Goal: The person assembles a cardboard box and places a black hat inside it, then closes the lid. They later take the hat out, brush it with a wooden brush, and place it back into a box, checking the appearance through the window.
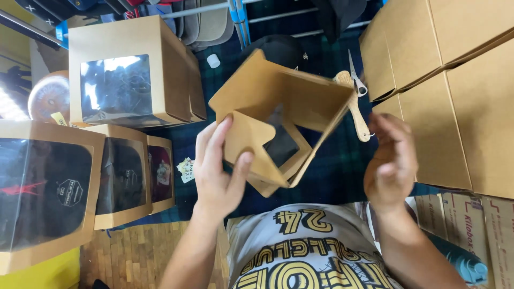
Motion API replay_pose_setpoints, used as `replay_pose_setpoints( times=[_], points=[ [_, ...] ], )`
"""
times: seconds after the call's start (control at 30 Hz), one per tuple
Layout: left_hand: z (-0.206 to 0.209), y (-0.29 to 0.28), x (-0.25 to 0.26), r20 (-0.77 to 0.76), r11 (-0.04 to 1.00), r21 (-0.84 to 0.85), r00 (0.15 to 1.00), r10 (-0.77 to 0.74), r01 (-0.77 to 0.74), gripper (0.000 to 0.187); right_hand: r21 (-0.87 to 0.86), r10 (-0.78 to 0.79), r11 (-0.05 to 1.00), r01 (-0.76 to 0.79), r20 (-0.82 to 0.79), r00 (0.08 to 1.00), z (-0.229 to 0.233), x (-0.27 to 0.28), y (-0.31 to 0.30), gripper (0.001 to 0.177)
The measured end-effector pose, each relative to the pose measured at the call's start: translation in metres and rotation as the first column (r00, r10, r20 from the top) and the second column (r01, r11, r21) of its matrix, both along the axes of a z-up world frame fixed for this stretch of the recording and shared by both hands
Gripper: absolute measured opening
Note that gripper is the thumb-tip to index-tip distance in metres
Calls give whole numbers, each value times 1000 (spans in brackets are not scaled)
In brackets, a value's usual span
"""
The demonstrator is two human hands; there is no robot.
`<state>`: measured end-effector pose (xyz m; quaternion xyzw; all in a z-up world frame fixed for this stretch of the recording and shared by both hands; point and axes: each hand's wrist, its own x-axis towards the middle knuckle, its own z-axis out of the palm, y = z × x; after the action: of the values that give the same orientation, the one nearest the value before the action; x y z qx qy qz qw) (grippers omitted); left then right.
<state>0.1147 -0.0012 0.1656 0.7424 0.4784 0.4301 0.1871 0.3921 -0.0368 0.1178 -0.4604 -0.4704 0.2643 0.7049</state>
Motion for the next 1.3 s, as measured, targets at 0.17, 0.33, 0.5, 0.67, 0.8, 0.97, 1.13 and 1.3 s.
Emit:
replay_pose_setpoints(
  times=[0.17, 0.33, 0.5, 0.67, 0.8, 0.97, 1.13, 1.3],
  points=[
    [-1, -40, 24, -299, 974, 145, 946, -126, 175, 44, -266, 476, 854, -447, 54, 878, 44, -19, 9, 114],
    [-26, -30, 23, -191, 922, 275, 955, -226, 273, 56, -321, 369, 919, -230, 492, 788, 49, -15, 21, 48],
    [1, 8, 11, -187, 930, 222, 949, -254, 292, 64, -394, 452, 878, -272, 495, 742, 44, -14, 12, 45],
    [29, 36, 10, -382, 846, 176, 827, -412, 503, 88, -54, 49, 998, -11, 751, 659, 35, -17, 0, 80],
    [37, 44, 13, -410, 830, 121, 789, -458, 544, 106, 402, -364, 914, -49, 869, 334, 36, -23, -30, 77],
    [48, 54, 10, -448, 788, -1, 704, -551, 615, 107, 26, 55, 977, -211, 928, 369, 47, -57, -28, 63],
    [61, 68, -13, -495, 817, -128, 677, -544, 562, 103, -258, 346, 936, -240, 802, 487, 28, -36, -28, 72],
    [49, 80, -22, -505, 879, -193, 724, -470, 436, 76, -265, 280, 954, -142, 614, 738, 21, -28, -37, 63]
  ],
)
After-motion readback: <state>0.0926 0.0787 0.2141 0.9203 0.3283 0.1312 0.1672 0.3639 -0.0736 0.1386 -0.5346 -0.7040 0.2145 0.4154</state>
